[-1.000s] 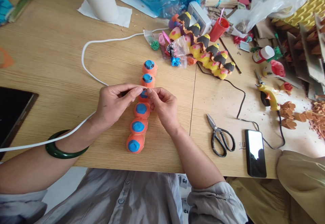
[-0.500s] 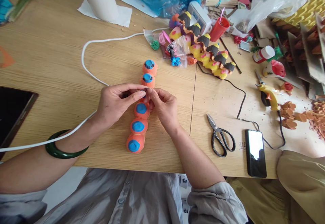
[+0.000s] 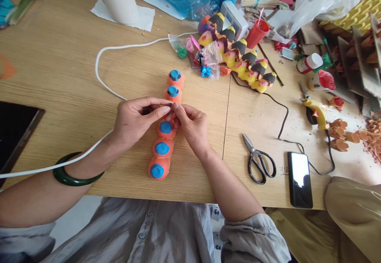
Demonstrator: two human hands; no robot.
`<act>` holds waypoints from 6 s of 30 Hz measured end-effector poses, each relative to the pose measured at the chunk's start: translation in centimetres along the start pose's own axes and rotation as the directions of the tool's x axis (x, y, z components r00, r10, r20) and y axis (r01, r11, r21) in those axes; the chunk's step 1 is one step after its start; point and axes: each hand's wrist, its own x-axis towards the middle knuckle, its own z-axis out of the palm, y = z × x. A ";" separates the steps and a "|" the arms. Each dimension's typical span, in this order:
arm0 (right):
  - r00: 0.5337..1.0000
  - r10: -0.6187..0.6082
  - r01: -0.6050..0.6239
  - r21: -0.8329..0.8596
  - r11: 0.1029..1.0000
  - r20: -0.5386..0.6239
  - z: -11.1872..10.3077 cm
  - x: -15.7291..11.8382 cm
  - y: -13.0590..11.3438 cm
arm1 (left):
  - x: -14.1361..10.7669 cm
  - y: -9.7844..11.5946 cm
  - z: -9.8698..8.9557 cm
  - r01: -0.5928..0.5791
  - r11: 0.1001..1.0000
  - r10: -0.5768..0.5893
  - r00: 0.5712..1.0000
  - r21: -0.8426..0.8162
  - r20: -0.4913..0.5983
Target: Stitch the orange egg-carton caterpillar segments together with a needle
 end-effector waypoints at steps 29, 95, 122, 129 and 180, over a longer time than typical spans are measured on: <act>0.972 -0.187 0.183 -0.044 0.982 -0.140 0.1 -0.4 0.0 | -0.1 0.5 -0.1 -0.002 1.000 0.002 1.000 -0.005 0.019; 0.979 -0.097 0.099 0.005 0.995 -0.177 0.2 -0.2 0.0 | -0.1 1.0 -0.3 0.012 0.985 -0.017 0.999 0.170 0.029; 0.976 -0.145 0.142 -0.026 0.989 -0.162 0.6 -0.5 -0.2 | -0.1 0.5 -0.2 0.021 0.997 -0.025 0.999 0.075 0.044; 0.983 -0.078 0.079 -0.002 0.997 -0.169 0.2 -0.1 0.1 | 0.0 1.2 -0.4 0.014 0.983 -0.016 1.000 0.182 0.013; 0.989 0.022 -0.011 0.077 0.997 -0.149 0.2 0.0 0.5 | 0.2 0.2 -0.3 -0.038 0.996 0.038 0.999 0.083 0.001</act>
